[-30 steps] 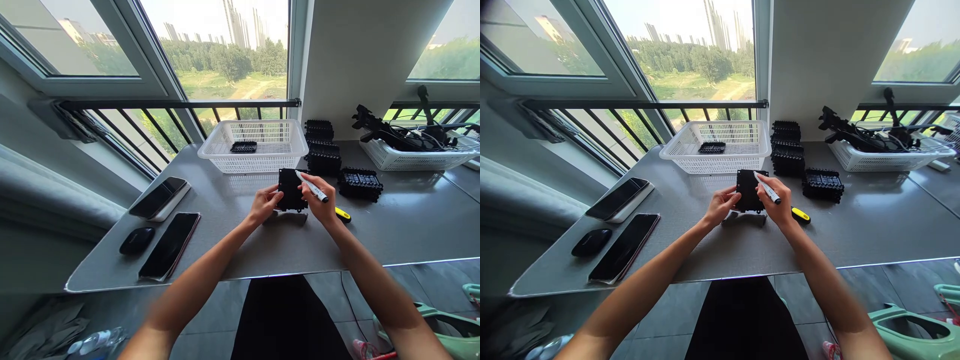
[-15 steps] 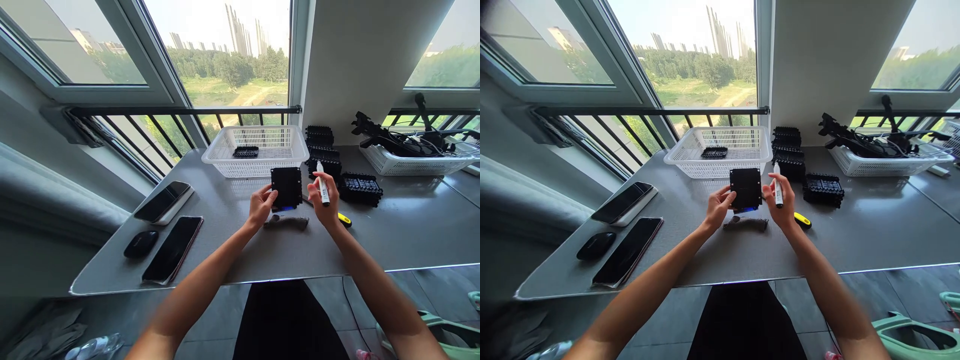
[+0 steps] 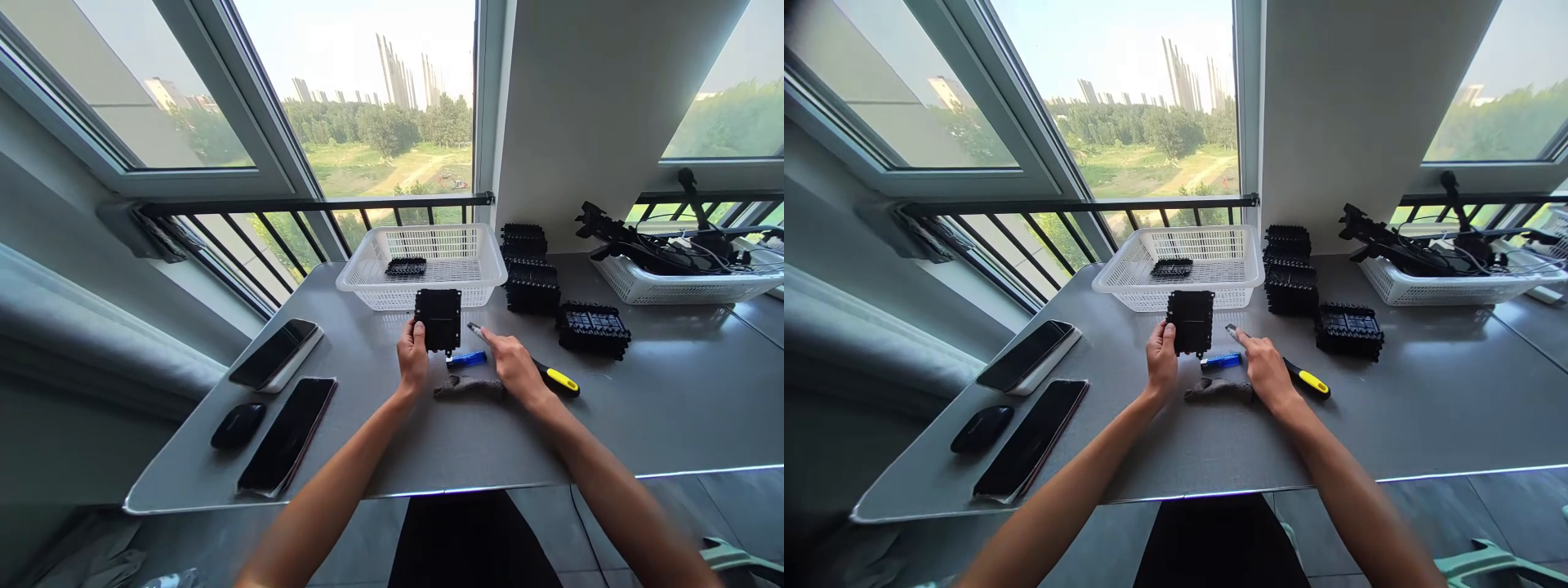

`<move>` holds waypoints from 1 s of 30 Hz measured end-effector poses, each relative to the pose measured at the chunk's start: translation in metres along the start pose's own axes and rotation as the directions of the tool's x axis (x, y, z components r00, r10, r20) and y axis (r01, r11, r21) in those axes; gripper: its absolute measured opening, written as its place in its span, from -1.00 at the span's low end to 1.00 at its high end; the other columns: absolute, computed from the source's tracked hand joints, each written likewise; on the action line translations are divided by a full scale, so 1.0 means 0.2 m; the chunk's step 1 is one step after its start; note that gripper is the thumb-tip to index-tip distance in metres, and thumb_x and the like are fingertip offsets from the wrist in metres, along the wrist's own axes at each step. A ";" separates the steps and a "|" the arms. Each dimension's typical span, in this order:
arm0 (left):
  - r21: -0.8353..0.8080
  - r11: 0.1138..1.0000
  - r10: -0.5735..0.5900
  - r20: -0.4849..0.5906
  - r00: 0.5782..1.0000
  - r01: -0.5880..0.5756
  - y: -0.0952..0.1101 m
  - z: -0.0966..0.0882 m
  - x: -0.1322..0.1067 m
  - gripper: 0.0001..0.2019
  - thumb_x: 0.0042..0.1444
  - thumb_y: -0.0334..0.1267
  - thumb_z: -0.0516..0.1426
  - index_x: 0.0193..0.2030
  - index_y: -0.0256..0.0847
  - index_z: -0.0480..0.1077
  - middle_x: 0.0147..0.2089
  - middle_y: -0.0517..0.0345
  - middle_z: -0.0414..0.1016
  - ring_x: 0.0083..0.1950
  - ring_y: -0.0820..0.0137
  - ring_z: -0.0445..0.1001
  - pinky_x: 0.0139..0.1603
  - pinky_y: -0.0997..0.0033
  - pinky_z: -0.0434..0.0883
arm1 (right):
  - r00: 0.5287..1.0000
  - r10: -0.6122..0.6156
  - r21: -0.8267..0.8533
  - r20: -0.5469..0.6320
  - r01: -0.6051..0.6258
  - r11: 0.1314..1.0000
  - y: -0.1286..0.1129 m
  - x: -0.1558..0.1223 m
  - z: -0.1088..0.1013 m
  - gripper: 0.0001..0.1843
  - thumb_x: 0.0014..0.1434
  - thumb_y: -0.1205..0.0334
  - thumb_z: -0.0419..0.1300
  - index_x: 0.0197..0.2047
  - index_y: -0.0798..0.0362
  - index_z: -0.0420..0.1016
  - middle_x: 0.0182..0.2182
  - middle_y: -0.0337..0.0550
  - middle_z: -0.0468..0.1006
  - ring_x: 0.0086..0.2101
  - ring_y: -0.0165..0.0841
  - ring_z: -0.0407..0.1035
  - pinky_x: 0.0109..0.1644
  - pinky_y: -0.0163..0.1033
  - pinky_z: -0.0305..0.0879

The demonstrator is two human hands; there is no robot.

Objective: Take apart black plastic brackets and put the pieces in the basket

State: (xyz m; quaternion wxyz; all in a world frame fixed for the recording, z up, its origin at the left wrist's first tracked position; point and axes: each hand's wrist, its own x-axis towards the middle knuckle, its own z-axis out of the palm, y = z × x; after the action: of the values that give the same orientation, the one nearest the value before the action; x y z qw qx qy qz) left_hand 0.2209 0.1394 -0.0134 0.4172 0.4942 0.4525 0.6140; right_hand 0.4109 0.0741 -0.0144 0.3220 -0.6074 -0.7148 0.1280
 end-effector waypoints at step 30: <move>0.013 0.988 -0.152 0.254 0.955 0.154 0.11 -0.02 -0.04 -0.52 -0.13 0.02 0.32 -0.11 -0.20 0.46 -0.51 0.26 0.42 -0.53 0.51 0.28 -0.50 0.51 0.22 | 0.957 0.288 0.698 0.003 -0.209 0.685 -0.05 0.04 -0.01 -0.61 0.12 -0.11 0.19 -0.24 0.06 0.55 -0.35 -0.07 0.60 -0.34 -0.15 0.48 -0.30 -0.15 0.41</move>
State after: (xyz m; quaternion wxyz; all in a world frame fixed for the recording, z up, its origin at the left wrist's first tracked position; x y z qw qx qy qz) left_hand 0.2175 0.1262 0.0066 0.5200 0.5308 0.4299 0.5129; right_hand 0.4035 0.0784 -0.0040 0.5424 -0.5403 -0.5076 0.3952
